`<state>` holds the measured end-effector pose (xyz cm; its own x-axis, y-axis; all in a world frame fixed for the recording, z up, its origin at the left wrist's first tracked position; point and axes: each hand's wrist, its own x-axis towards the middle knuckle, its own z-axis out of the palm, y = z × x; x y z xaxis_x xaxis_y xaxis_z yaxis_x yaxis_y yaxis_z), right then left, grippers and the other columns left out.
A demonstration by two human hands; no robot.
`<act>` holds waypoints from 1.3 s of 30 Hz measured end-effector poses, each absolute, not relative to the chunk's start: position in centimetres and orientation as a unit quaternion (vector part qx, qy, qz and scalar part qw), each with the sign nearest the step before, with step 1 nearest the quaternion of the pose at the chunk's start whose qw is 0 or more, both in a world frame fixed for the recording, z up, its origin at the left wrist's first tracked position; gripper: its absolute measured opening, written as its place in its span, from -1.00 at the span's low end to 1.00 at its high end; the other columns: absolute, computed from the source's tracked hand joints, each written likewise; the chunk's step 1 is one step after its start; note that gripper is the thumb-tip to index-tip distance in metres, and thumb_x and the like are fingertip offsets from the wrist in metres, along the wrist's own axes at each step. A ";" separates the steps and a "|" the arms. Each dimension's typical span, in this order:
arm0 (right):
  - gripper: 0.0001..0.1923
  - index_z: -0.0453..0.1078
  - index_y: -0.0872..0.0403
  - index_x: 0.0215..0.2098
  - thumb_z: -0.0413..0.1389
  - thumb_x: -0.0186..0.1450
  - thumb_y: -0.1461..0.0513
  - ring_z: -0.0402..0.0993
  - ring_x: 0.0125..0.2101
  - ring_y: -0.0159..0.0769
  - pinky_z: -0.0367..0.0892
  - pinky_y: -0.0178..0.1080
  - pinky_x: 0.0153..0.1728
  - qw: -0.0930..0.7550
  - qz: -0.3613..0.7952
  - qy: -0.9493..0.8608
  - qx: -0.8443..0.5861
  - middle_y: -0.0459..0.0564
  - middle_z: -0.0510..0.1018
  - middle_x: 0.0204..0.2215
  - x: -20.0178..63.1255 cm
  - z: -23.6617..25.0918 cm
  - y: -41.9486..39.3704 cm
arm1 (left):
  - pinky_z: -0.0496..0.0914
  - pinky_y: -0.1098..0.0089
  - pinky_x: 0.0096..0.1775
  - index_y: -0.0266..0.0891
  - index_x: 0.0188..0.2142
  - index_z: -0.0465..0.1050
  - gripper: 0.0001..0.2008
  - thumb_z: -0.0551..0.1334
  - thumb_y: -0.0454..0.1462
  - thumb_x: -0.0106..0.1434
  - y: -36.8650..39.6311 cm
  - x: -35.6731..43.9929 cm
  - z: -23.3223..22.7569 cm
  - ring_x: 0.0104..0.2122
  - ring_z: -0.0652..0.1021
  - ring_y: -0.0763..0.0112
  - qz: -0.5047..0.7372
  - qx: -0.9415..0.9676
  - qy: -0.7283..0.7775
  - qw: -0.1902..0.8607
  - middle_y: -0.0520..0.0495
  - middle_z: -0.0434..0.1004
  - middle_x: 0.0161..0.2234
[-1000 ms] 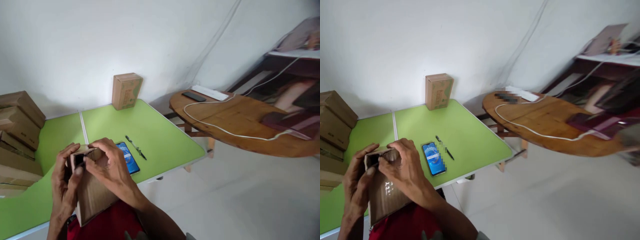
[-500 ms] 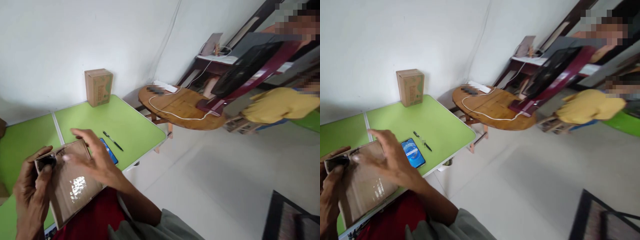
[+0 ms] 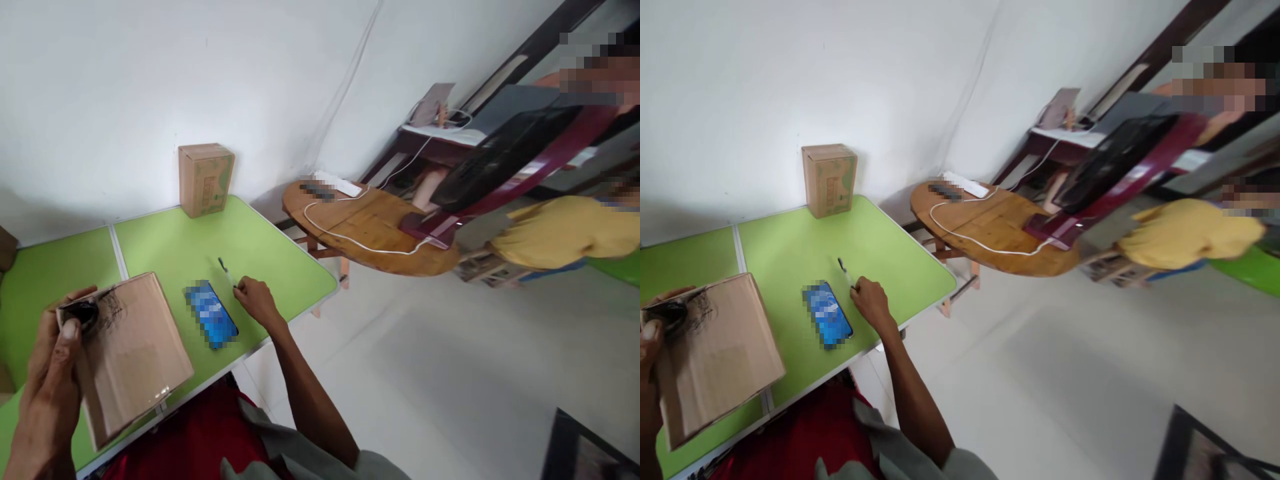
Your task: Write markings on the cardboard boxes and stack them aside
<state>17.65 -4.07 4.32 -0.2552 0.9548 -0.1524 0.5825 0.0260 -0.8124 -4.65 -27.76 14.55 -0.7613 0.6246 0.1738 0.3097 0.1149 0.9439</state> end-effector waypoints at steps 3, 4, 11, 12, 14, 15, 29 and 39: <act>-0.65 0.31 -0.05 -0.26 0.13 0.53 -0.09 0.59 -0.42 -0.21 0.43 -0.24 -0.40 0.305 0.500 -0.666 -0.462 -0.08 0.59 -0.45 17.0 7.3 -6.1 | 0.24 0.03 0.42 0.03 0.14 0.63 -0.40 0.31 0.33 0.37 -27.8 -4.0 15.0 0.24 0.54 -0.09 0.592 0.266 0.744 0.156 0.06 0.68 0.17; -0.61 0.31 -0.06 -0.21 0.11 0.54 -0.16 0.58 -0.47 -0.24 0.44 -0.25 -0.45 0.338 0.550 -0.648 -0.403 -0.10 0.60 -0.44 16.5 8.5 -7.2 | 0.22 0.05 0.43 0.01 0.15 0.61 -0.39 0.32 0.32 0.37 -27.8 -3.8 15.0 0.27 0.52 -0.09 0.601 0.263 0.737 0.164 0.05 0.66 0.19; -0.57 0.48 -0.07 -0.12 0.42 0.42 -0.17 0.70 -0.43 -0.25 0.67 -0.19 -0.37 0.376 0.764 -0.523 -0.033 -0.12 0.69 -0.37 11.3 14.3 -15.3 | 0.40 0.06 0.28 0.02 0.34 0.44 -0.37 0.39 0.17 0.41 -28.7 -3.9 12.5 0.29 0.51 -0.06 0.575 0.386 0.694 0.196 -0.10 0.56 0.28; -0.61 0.51 -0.06 -0.12 0.42 0.43 -0.13 0.71 -0.40 -0.27 0.69 -0.18 -0.32 0.384 0.759 -0.526 -0.030 -0.10 0.70 -0.33 10.8 14.4 -15.9 | 0.43 0.04 0.28 0.06 0.40 0.38 -0.32 0.42 0.14 0.40 -28.9 -3.9 12.2 0.29 0.52 -0.05 0.571 0.399 0.688 0.203 -0.11 0.54 0.29; -0.70 0.55 -0.05 -0.10 0.42 0.48 -0.04 0.72 -0.37 -0.31 0.70 -0.20 -0.26 0.406 0.744 -0.530 -0.033 -0.08 0.71 -0.25 10.4 14.1 -16.7 | 0.45 0.03 0.28 0.12 0.47 0.29 -0.27 0.43 0.10 0.41 -29.3 -3.7 11.7 0.28 0.53 -0.03 0.571 0.411 0.678 0.213 -0.13 0.50 0.30; -0.75 0.56 -0.05 -0.09 0.41 0.50 0.00 0.73 -0.36 -0.32 0.70 -0.21 -0.25 0.414 0.737 -0.533 -0.037 -0.07 0.72 -0.23 10.4 13.9 -17.0 | 0.45 0.01 0.29 0.13 0.48 0.27 -0.28 0.42 0.09 0.44 -29.4 -3.6 11.6 0.28 0.53 -0.02 0.573 0.414 0.675 0.214 -0.14 0.48 0.30; -0.78 0.64 -0.07 -0.03 0.31 0.57 -0.02 0.68 -0.43 -0.24 0.61 -0.21 -0.42 0.440 0.636 -0.628 -0.092 -0.04 0.72 -0.33 12.2 12.2 -17.2 | 0.31 -0.12 0.38 0.21 0.52 0.16 -0.32 0.34 0.03 0.52 -29.8 -2.6 11.6 0.37 0.41 -0.09 0.550 0.454 0.664 0.226 -0.16 0.34 0.37; -0.76 0.60 -0.04 -0.16 0.27 0.58 0.01 0.50 -0.50 -0.32 0.36 -0.28 -0.51 0.416 0.592 -0.680 -0.115 -0.09 0.63 -0.40 13.2 13.3 -16.9 | 0.31 -0.10 0.36 0.14 0.51 0.24 -0.31 0.34 0.08 0.49 -29.3 -1.4 12.8 0.29 0.45 -0.09 0.561 0.422 0.681 0.207 -0.15 0.43 0.29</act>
<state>13.18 -16.89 13.30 -0.6270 0.6497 0.4299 -0.3364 0.2720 -0.9016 -1.42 -29.28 12.79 -0.5582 0.8074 0.1910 0.3419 0.0141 0.9396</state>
